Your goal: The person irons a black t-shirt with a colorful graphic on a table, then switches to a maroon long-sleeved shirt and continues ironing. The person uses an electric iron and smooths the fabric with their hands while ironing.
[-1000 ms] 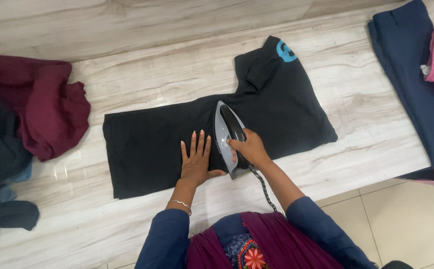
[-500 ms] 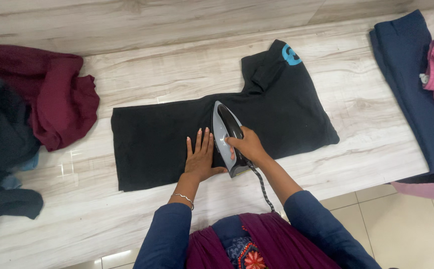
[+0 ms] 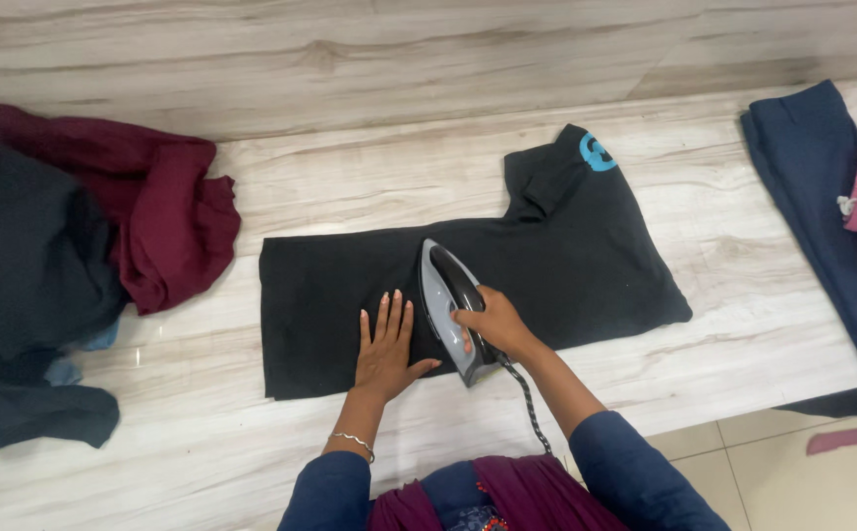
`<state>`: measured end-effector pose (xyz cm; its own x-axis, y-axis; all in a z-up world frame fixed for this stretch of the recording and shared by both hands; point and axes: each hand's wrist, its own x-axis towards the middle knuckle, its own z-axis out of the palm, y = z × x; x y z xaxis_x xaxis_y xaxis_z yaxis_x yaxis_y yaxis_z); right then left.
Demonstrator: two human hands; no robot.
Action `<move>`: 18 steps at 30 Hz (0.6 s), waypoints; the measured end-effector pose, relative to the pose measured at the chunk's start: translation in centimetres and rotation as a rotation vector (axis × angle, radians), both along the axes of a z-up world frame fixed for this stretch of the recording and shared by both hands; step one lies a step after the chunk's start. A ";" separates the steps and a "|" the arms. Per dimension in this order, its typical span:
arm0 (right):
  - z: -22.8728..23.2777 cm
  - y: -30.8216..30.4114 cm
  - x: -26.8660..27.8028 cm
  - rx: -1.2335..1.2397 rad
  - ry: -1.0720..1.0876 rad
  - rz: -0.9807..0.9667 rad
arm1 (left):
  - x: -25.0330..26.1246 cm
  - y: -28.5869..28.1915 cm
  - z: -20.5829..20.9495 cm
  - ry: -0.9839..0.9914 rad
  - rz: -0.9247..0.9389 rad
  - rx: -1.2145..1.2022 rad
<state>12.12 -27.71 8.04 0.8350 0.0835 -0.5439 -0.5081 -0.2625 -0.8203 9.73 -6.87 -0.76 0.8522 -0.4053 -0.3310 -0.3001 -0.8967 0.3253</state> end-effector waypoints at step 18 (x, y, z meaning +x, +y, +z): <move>-1.0 7.1 -0.7 0.088 -0.017 -0.250 | -0.3 5.3 -0.5 0.033 -0.106 -0.025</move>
